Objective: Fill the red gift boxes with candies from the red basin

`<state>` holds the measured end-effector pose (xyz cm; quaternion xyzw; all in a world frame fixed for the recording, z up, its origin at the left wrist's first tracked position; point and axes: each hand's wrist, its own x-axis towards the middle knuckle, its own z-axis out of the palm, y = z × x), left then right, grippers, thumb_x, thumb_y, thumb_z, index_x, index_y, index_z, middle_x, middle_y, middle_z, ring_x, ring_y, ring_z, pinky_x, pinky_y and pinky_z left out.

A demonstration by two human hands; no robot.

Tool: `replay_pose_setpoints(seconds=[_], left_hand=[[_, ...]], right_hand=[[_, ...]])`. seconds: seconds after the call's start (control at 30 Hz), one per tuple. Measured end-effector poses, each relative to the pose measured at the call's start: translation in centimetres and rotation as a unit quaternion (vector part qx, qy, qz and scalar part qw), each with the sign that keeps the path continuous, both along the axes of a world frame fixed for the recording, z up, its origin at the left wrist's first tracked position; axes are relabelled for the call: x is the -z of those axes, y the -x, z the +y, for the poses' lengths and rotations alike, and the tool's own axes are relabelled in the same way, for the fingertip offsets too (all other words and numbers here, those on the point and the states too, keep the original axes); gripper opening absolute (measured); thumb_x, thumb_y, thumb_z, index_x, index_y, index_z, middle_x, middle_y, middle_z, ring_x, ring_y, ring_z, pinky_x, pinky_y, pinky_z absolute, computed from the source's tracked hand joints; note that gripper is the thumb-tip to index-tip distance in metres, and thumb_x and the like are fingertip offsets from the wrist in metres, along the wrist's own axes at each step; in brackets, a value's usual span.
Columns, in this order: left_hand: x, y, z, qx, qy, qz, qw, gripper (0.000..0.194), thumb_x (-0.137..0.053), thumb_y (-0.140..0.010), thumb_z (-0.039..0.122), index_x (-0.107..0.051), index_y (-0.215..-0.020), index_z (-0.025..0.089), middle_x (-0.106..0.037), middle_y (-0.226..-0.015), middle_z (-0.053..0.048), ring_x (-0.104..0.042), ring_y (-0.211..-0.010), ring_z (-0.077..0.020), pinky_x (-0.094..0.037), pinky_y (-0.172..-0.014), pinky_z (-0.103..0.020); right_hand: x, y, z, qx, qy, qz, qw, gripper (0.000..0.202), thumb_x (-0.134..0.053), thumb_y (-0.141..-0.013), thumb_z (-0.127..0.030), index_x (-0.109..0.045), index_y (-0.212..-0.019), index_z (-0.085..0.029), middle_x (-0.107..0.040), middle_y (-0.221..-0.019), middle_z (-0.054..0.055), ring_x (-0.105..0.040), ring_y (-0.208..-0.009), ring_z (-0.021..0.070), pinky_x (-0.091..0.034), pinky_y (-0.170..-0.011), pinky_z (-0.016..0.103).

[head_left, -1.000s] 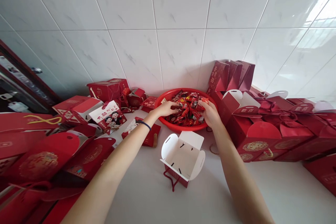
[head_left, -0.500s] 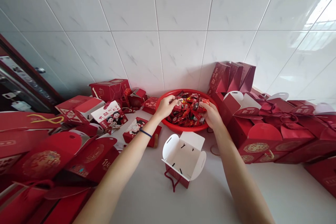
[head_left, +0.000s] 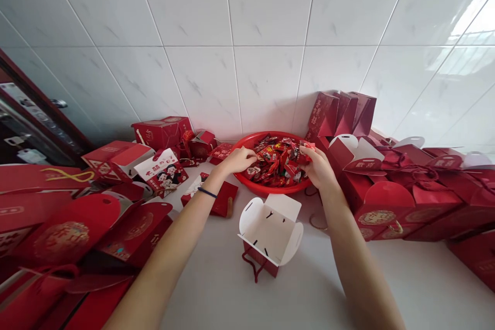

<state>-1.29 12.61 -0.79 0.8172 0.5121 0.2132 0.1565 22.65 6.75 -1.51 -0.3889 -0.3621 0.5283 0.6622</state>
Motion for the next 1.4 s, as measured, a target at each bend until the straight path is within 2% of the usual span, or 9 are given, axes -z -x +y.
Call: replay_pose_setpoints(seconds=[0.3, 0.5, 0.73, 0.93, 1.03, 1.1, 1.2, 1.27, 1.4], left_hand=[[0.8, -1.6, 4.9, -0.073, -0.006, 0.007, 0.997, 0.04, -0.051, -0.082, 0.006, -0.077, -0.11, 0.016, -0.075, -0.121, -0.012, -0.069, -0.113, -0.0253, -0.049, -0.099, -0.03], [2.1, -2.5, 8.0, -0.073, 0.031, 0.011, 0.997, 0.029, -0.064, -0.076, 0.01, -0.078, -0.1, 0.018, -0.078, -0.11, -0.01, -0.071, -0.104, -0.0253, -0.052, -0.089, -0.028], [3.3, -2.4, 8.7, -0.035, 0.084, -0.006, 0.996, 0.026, -0.072, -0.068, 0.017, -0.077, -0.093, 0.016, -0.078, -0.098, -0.007, -0.071, -0.089, -0.0224, -0.053, -0.075, -0.025], [2.9, -1.8, 8.0, 0.008, 0.131, -0.017, 0.991, 0.028, -0.08, -0.058, 0.023, -0.079, -0.086, 0.021, -0.078, -0.089, -0.001, -0.071, -0.08, -0.0193, -0.052, -0.067, -0.022], [2.5, -2.1, 8.2, -0.003, 0.119, -0.019, 0.993, 0.017, -0.075, -0.066, 0.026, -0.08, -0.081, 0.019, -0.078, -0.082, -0.003, -0.071, -0.076, -0.0191, -0.052, -0.067, -0.022], [2.2, -2.5, 8.7, -0.025, 0.087, -0.025, 0.996, 0.02, -0.067, -0.077, 0.027, -0.081, -0.087, 0.017, -0.078, -0.082, -0.005, -0.071, -0.08, -0.0202, -0.053, -0.071, -0.025], [2.0, -3.5, 9.9, -0.043, 0.047, -0.027, 0.998, 0.027, -0.06, -0.086, 0.023, -0.079, -0.103, 0.016, -0.078, -0.092, -0.007, -0.07, -0.091, -0.0215, -0.053, -0.082, -0.028], [2.1, -4.3, 10.7, -0.036, 0.046, -0.016, 0.998, 0.024, -0.062, -0.089, 0.022, -0.077, -0.105, 0.015, -0.077, -0.096, -0.007, -0.069, -0.096, -0.0217, -0.053, -0.087, -0.031], [2.6, -5.7, 11.6, -0.027, 0.063, 0.003, 0.998, 0.029, -0.064, -0.096, 0.034, -0.067, -0.117, 0.015, -0.068, -0.118, -0.009, -0.067, -0.103, -0.0223, -0.057, -0.09, -0.042]], right_hand=[[0.9, 0.7, 0.8, 0.072, 0.04, 0.025, 0.996, 0.024, -0.076, -0.061, -0.028, -0.064, -0.081, -0.022, -0.069, -0.069, -0.004, -0.069, -0.068, 0.0181, -0.058, -0.056, 0.029], [1.0, 1.2, 0.9, 0.072, 0.042, 0.037, 0.996, 0.022, -0.075, -0.06, -0.027, -0.064, -0.078, -0.021, -0.07, -0.069, -0.003, -0.068, -0.068, 0.0183, -0.059, -0.057, 0.03], [1.1, 1.1, 0.9, 0.068, 0.044, 0.04, 0.996, 0.023, -0.076, -0.06, -0.029, -0.065, -0.08, -0.021, -0.07, -0.071, -0.003, -0.067, -0.067, 0.0178, -0.056, -0.053, 0.028], [1.2, 1.1, 1.0, 0.072, 0.046, 0.045, 0.995, 0.024, -0.077, -0.061, -0.03, -0.065, -0.08, -0.022, -0.07, -0.07, -0.003, -0.068, -0.067, 0.018, -0.054, -0.052, 0.027], [1.0, 1.1, 0.9, 0.077, 0.047, 0.051, 0.995, 0.025, -0.077, -0.059, -0.03, -0.065, -0.079, -0.021, -0.07, -0.069, -0.004, -0.066, -0.064, 0.0168, -0.051, -0.05, 0.025], [0.9, 1.1, 0.8, 0.076, 0.047, 0.053, 0.995, 0.025, -0.076, -0.058, -0.029, -0.065, -0.078, -0.021, -0.07, -0.068, -0.004, -0.065, -0.062, 0.0162, -0.052, -0.05, 0.025], [0.7, 1.2, 0.8, 0.073, 0.045, 0.053, 0.995, 0.025, -0.077, -0.057, -0.03, -0.065, -0.077, -0.021, -0.071, -0.069, -0.003, -0.066, -0.063, 0.0171, -0.053, -0.051, 0.026], [0.8, 1.2, 0.9, 0.071, 0.044, 0.052, 0.995, 0.025, -0.077, -0.056, -0.03, -0.066, -0.077, -0.021, -0.073, -0.071, -0.002, -0.067, -0.065, 0.0182, -0.054, -0.052, 0.027], [1.1, 1.1, 1.2, 0.068, 0.045, 0.046, 0.996, 0.027, -0.076, -0.057, -0.031, -0.067, -0.08, -0.022, -0.074, -0.076, -0.001, -0.07, -0.072, 0.0205, -0.056, -0.056, 0.029]])
